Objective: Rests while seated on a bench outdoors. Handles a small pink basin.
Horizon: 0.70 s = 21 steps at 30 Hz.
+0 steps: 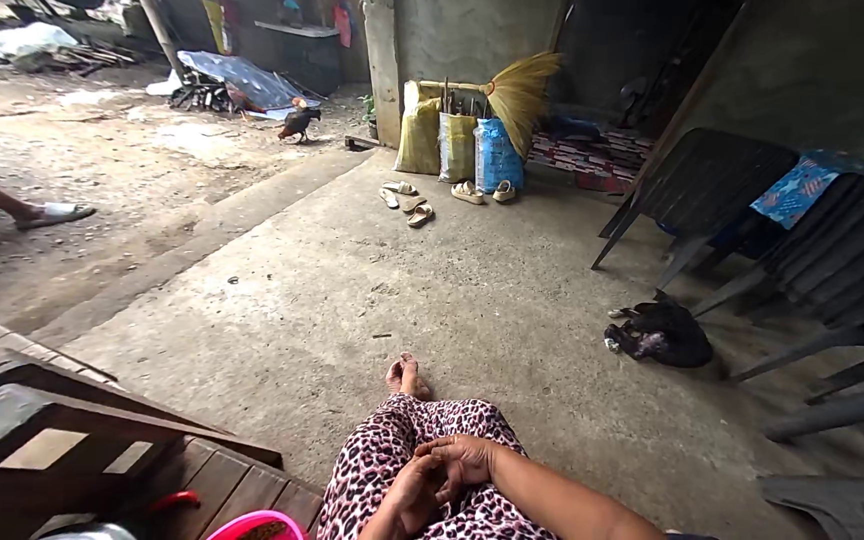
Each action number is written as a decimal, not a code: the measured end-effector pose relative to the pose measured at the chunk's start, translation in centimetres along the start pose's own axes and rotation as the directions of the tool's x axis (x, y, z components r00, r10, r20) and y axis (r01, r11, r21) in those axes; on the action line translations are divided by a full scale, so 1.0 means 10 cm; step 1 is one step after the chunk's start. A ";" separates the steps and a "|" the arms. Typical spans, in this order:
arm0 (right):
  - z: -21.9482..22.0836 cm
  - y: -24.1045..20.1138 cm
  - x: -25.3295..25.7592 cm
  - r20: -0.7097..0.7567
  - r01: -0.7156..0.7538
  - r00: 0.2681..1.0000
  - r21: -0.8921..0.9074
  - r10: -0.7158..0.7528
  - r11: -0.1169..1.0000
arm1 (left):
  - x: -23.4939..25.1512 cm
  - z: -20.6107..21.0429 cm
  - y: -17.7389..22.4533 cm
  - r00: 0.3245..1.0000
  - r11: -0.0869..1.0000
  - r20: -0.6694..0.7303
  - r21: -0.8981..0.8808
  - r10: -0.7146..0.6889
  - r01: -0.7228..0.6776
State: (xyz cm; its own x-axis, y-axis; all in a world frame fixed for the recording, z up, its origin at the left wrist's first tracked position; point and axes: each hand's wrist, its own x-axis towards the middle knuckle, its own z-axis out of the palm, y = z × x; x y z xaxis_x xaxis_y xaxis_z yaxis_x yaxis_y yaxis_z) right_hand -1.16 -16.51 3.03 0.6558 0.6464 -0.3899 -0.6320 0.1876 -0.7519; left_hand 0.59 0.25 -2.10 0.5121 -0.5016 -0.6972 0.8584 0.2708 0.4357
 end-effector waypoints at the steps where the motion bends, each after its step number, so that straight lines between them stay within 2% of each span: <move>1: -0.27 0.29 0.22 0.032 0.024 0.999 0.047 -0.026 0.999 | 0.00 0.00 0.00 1.000 1.000 -0.021 0.000 -0.004 0.004; 3: -0.32 0.42 0.38 -0.096 -0.054 0.993 0.106 0.064 0.993 | 0.00 0.00 0.00 0.998 1.000 -0.058 -0.003 -0.006 0.005; 6: -0.20 0.32 0.38 -0.157 -0.097 0.981 0.115 0.114 0.989 | 0.02 -0.03 0.01 0.998 1.000 -0.070 -0.022 0.006 -0.007; 10: -0.31 0.42 0.43 -0.136 -0.060 0.988 0.117 0.076 0.991 | 0.02 -0.07 0.03 1.000 1.000 -0.012 -0.022 0.005 -0.005; 12: -0.38 0.52 0.48 -0.077 -0.030 0.996 0.116 0.039 0.993 | -0.03 -0.07 0.04 1.000 1.000 -0.028 -0.004 0.001 -0.001; 14: -0.33 0.50 0.44 -0.092 -0.010 0.996 0.086 0.018 0.996 | -0.04 -0.07 0.03 1.000 1.000 -0.031 0.004 0.000 0.000; 19: -0.40 0.50 0.39 -0.151 -0.057 0.985 0.141 0.078 0.988 | 0.05 -0.02 -0.01 0.999 0.999 0.048 0.037 0.005 -0.007; 21: -0.47 0.55 0.43 -0.133 -0.059 0.988 0.172 0.082 0.983 | 0.03 0.00 0.00 1.000 0.999 0.015 0.051 0.000 -0.001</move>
State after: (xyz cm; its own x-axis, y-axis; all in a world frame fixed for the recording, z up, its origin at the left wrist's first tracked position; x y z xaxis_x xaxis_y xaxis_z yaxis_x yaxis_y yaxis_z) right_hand 0.11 -16.16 -5.30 0.6507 0.5559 -0.5173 -0.7309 0.2739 -0.6251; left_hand 0.80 0.12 -2.36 0.5120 -0.5134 -0.6887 0.8552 0.2287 0.4652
